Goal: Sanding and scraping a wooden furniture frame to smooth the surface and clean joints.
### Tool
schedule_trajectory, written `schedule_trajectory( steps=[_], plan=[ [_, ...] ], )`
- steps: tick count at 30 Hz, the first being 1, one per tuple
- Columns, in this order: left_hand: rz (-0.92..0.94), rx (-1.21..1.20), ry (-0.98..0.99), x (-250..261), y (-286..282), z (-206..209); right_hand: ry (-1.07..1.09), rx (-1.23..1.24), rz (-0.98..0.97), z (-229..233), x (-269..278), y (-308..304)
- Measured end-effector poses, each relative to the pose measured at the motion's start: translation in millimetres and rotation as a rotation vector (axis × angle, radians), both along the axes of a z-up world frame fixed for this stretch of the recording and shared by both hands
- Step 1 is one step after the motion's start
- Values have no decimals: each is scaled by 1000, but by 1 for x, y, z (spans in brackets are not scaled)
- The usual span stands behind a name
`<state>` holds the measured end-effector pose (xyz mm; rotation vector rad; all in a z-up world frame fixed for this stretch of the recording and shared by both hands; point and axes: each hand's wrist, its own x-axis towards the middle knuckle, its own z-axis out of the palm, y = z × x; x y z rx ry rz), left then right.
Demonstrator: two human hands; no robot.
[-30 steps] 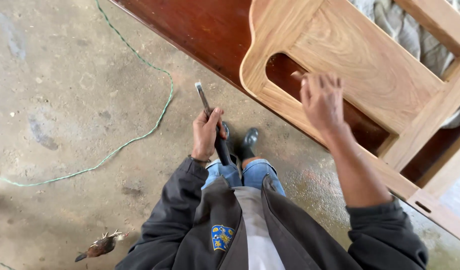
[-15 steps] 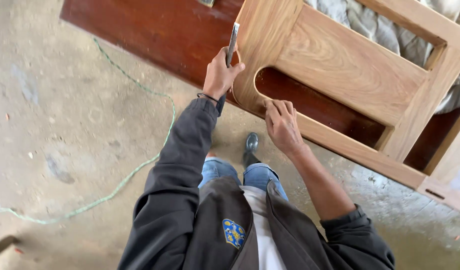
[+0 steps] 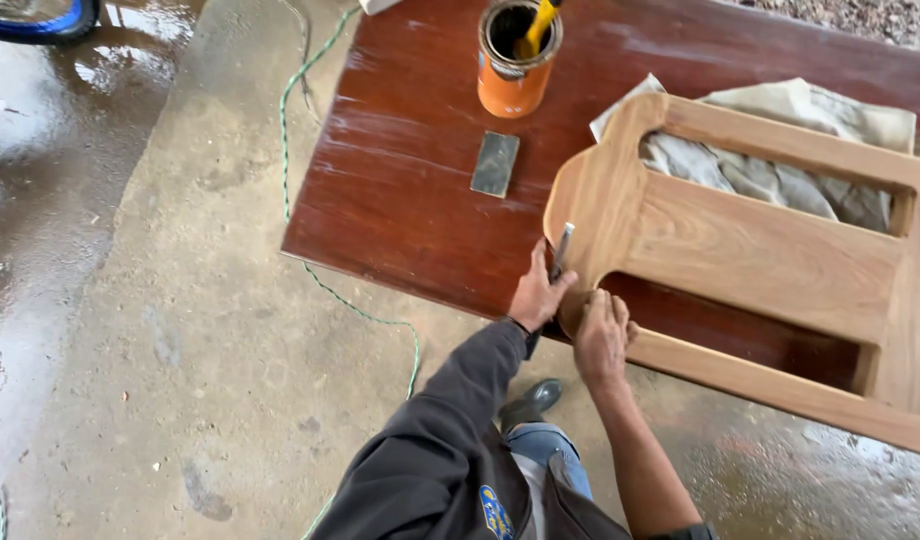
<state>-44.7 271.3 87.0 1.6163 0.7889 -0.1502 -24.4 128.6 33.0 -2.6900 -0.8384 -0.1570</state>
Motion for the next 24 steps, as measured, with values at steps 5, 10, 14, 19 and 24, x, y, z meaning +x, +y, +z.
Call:
schedule_trajectory(
  steps=[5, 10, 14, 19, 24],
  plan=[
    [5, -1, -56, -3, 2, -9, -22, -66, -64, -5, -9, 2],
    [-6, 1, -67, 2, 4, -11, 22, -64, -136, -21, 2, 9],
    [13, -24, -70, -2, 2, -9, -17, -42, -122, -10, -11, 7],
    [22, -39, -69, -1, 3, -10, 32, 4, -144, -33, 5, 5],
    [29, -39, -74, -1, 3, -15, 47, -36, -169, 0, -15, 8]
  ],
)
